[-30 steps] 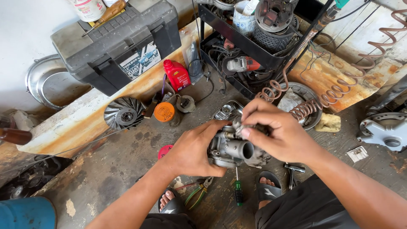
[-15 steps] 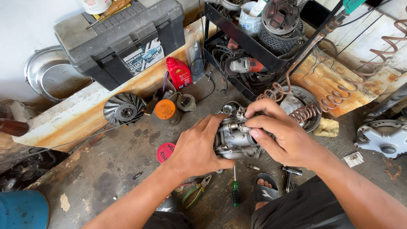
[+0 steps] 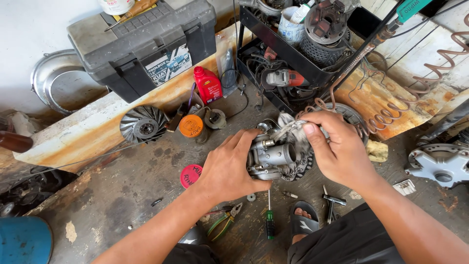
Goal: Disassembling and inspecting a motorcycle carburetor using a screwdriver on a workshop floor
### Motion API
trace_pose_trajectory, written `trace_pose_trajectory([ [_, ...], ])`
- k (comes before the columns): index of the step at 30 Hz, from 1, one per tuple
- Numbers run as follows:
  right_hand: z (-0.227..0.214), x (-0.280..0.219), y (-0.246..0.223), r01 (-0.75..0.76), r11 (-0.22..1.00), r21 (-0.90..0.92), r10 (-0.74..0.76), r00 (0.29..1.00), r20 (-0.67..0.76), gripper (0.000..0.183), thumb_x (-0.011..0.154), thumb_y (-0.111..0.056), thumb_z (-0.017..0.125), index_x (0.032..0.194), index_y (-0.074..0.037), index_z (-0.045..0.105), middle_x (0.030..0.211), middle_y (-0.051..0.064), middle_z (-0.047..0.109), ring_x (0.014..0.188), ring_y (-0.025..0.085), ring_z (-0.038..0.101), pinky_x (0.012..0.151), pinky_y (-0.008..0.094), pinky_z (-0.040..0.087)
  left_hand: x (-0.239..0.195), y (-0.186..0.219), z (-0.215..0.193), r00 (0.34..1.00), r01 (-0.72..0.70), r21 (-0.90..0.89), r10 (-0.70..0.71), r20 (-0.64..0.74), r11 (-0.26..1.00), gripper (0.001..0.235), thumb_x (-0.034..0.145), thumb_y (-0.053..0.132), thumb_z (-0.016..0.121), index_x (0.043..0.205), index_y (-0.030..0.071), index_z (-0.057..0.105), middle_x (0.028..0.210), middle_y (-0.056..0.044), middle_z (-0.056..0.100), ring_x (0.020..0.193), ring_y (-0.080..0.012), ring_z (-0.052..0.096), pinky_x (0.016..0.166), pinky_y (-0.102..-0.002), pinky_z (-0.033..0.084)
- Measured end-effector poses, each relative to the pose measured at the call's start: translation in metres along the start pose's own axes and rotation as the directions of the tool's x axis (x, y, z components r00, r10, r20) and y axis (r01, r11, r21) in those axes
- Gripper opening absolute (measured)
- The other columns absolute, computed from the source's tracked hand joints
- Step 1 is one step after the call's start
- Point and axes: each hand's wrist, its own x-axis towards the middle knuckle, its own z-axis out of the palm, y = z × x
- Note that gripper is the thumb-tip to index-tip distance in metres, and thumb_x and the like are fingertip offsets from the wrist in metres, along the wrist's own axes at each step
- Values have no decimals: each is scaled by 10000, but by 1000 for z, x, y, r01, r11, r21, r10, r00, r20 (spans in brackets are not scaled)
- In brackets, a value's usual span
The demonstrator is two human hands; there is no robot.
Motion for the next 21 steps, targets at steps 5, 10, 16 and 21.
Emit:
trace_pose_trajectory([
  [5, -8, 20, -38, -96, 992, 86, 73, 969, 235, 187, 1000, -58, 520, 1097, -30, 677, 886, 126, 657, 760, 257, 583, 713, 422, 456, -1, -3, 4, 1000, 14, -16, -14, 24, 1000, 881, 584, 429, 861, 1333, 101, 531, 1118, -130, 660, 1037, -397, 692, 785, -564, 609],
  [10, -2, 13, -24, 116, 987, 109, -147, 925, 350, 188, 933, -27, 537, 1026, -53, 699, 1177, 230, 667, 1126, 434, 662, 984, 600, 509, -1, -5, 7, 999, 21, 50, -23, 48, 999, 901, 624, 477, 859, 1358, 87, 512, 1073, -145, 671, 1035, -390, 699, 777, -561, 609],
  [16, 10, 4, -18, 166, 986, -15, -149, 918, 366, 213, 929, -85, 601, 1077, -132, 747, 1149, 175, 571, 1164, 440, 622, 1024, 604, 487, -3, -1, 7, 997, 0, 41, -3, 73, 999, 988, 658, 378, 844, 1483, 119, 367, 1110, -187, 678, 1044, -426, 699, 790, -602, 597],
  [21, -4, 8, -22, 85, 986, 144, -138, 902, 410, 270, 948, -184, 558, 1118, -135, 762, 1187, 173, 524, 1180, 403, 602, 1010, 607, 490, -6, -7, 5, 894, -425, 95, 434, -109, 900, 633, 822, 248, 780, 1356, 156, 452, 1327, -275, 581, 988, -469, 701, 660, -551, 628],
])
